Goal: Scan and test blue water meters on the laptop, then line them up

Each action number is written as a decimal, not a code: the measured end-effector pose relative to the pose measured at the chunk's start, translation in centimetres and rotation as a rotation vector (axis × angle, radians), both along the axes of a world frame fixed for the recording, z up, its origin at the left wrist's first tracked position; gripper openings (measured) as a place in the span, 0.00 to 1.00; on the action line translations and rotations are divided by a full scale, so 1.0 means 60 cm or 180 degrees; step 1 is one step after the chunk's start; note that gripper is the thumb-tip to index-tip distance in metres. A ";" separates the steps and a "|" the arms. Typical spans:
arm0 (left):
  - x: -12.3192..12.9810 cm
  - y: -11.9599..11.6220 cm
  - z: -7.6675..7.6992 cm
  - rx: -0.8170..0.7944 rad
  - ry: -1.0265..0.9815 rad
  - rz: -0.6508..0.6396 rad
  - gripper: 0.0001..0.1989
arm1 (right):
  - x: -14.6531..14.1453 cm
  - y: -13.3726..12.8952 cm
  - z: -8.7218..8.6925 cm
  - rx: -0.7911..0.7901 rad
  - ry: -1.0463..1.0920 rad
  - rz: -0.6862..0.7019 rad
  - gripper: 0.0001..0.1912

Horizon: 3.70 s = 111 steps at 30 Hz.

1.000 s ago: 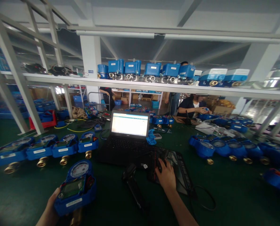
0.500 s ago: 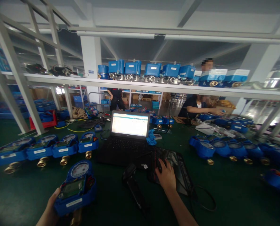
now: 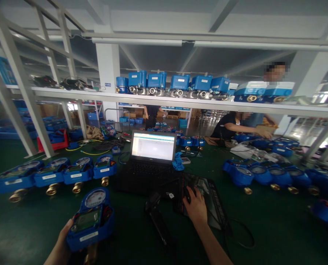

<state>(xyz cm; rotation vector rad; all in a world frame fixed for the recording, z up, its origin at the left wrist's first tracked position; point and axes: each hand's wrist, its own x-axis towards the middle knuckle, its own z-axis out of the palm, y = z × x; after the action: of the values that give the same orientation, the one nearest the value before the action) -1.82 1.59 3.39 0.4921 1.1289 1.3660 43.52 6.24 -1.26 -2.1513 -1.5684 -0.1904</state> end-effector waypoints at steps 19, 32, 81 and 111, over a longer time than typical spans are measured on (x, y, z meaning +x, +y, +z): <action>0.009 -0.007 0.014 0.0032 -0.0055 -0.0039 0.59 | 0.000 0.000 -0.001 -0.0010 0.0010 0.0067 0.24; -0.001 -0.006 -0.007 0.0098 0.0049 -0.0061 0.55 | 0.000 -0.002 0.001 -0.0050 0.0168 0.0348 0.25; 0.012 -0.014 0.011 0.0151 0.0407 -0.0009 0.57 | 0.001 0.003 -0.001 -0.0069 -0.0006 0.0001 0.25; 0.000 -0.010 -0.003 0.0190 0.0101 -0.0144 0.58 | 0.000 -0.004 0.004 0.0081 0.0208 0.0079 0.26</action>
<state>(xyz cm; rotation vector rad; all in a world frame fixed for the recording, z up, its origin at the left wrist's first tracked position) -1.79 1.02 3.20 0.5809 1.0990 1.3598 43.53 6.03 -1.02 -2.0964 -1.5468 -0.1299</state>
